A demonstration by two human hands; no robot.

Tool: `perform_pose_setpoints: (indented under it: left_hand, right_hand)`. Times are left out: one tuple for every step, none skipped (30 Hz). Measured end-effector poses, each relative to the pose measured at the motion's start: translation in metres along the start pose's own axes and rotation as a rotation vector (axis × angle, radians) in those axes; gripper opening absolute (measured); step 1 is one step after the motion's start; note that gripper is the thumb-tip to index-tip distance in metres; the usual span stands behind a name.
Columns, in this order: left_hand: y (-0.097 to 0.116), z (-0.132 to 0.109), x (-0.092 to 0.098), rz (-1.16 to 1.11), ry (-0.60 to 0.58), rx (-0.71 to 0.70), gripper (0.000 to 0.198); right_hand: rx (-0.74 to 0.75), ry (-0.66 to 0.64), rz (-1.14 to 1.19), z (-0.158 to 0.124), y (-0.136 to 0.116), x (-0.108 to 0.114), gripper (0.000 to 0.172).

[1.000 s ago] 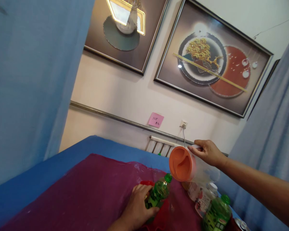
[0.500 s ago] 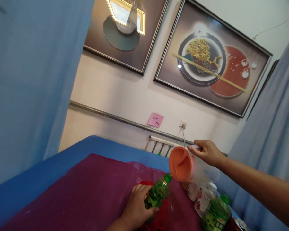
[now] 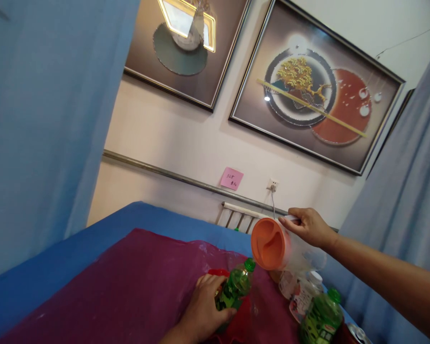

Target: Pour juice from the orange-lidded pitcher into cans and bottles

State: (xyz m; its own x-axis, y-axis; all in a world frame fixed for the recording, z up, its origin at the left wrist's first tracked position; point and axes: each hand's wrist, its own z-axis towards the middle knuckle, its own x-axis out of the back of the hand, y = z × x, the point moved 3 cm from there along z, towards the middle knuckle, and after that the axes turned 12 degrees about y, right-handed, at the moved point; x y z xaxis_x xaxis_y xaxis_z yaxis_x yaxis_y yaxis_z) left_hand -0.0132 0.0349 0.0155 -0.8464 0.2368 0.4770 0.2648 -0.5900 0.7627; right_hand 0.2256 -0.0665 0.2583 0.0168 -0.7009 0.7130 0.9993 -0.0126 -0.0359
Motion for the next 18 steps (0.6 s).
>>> perform_pose_setpoints:
  left_hand:
    - [0.0001,0.0001,0.0001,-0.001,-0.002,0.006,0.059]
    - [0.0002,0.0001,0.0002,-0.001,-0.004,0.012,0.060]
    - [0.0003,0.0002,0.0003,-0.002,-0.006,0.016,0.061]
    - [0.0004,0.0001,0.0004,-0.002,-0.007,0.018,0.062]
    - [0.0005,0.0001,0.0005,0.000,-0.007,0.018,0.062]
    - [0.0005,0.0001,0.0006,0.002,-0.007,0.018,0.062]
    - [0.0004,0.0000,0.0005,0.004,-0.008,0.016,0.061]
    - [0.0003,0.0000,0.0003,0.005,-0.009,0.012,0.061]
    - [0.0001,-0.0001,0.0001,0.006,-0.010,0.008,0.060]
    - [-0.0002,-0.0001,-0.0001,0.007,-0.009,0.007,0.060]
    - [-0.0004,0.0000,-0.0003,0.008,-0.008,0.006,0.060]
    - [-0.0006,0.0001,-0.0004,0.010,-0.007,0.006,0.061]
    - [-0.0006,0.0002,-0.0005,0.011,-0.005,0.005,0.061]
    - [-0.0005,0.0003,-0.0005,0.011,-0.004,0.006,0.061]
    - [-0.0002,0.0003,-0.0005,0.011,-0.006,0.006,0.061]
    - [0.0002,0.0004,-0.0004,0.010,-0.007,0.005,0.060]
    - [0.0006,0.0004,-0.0002,0.012,-0.007,0.006,0.059]
    - [0.0009,0.0003,0.0000,0.014,-0.006,0.008,0.059]
  right_hand:
    - [-0.001,0.001,0.004,0.0001,0.0001,0.0001,0.054]
    - [-0.001,0.002,0.007,0.0001,0.0001,0.0001,0.054]
    - [-0.002,0.003,0.009,0.0001,0.0001,0.0002,0.053]
    - [-0.004,0.003,0.011,0.0000,0.0000,0.0002,0.053]
    - [-0.005,0.003,0.011,-0.0001,-0.0001,0.0002,0.053]
    - [-0.007,0.002,0.011,-0.0002,-0.0002,0.0003,0.053]
    - [-0.008,0.002,0.011,-0.0002,-0.0002,0.0003,0.053]
    - [-0.010,0.004,0.009,-0.0003,-0.0003,0.0004,0.053]
    - [-0.011,0.006,0.006,-0.0004,-0.0003,0.0005,0.053]
    - [-0.011,0.008,0.004,-0.0005,-0.0004,0.0007,0.053]
    - [-0.010,0.010,0.001,-0.0007,-0.0006,0.0009,0.053]
    - [-0.009,0.011,-0.002,-0.0008,-0.0008,0.0011,0.053]
    - [-0.007,0.011,-0.005,-0.0010,-0.0012,0.0013,0.053]
    - [-0.005,0.011,-0.007,-0.0011,-0.0015,0.0015,0.053]
    - [-0.003,0.012,-0.010,-0.0013,-0.0020,0.0016,0.052]
    - [0.000,0.014,-0.013,-0.0014,-0.0024,0.0018,0.052]
    - [0.002,0.018,-0.016,-0.0015,-0.0028,0.0020,0.052]
    - [0.004,0.022,-0.019,-0.0016,-0.0032,0.0021,0.052]
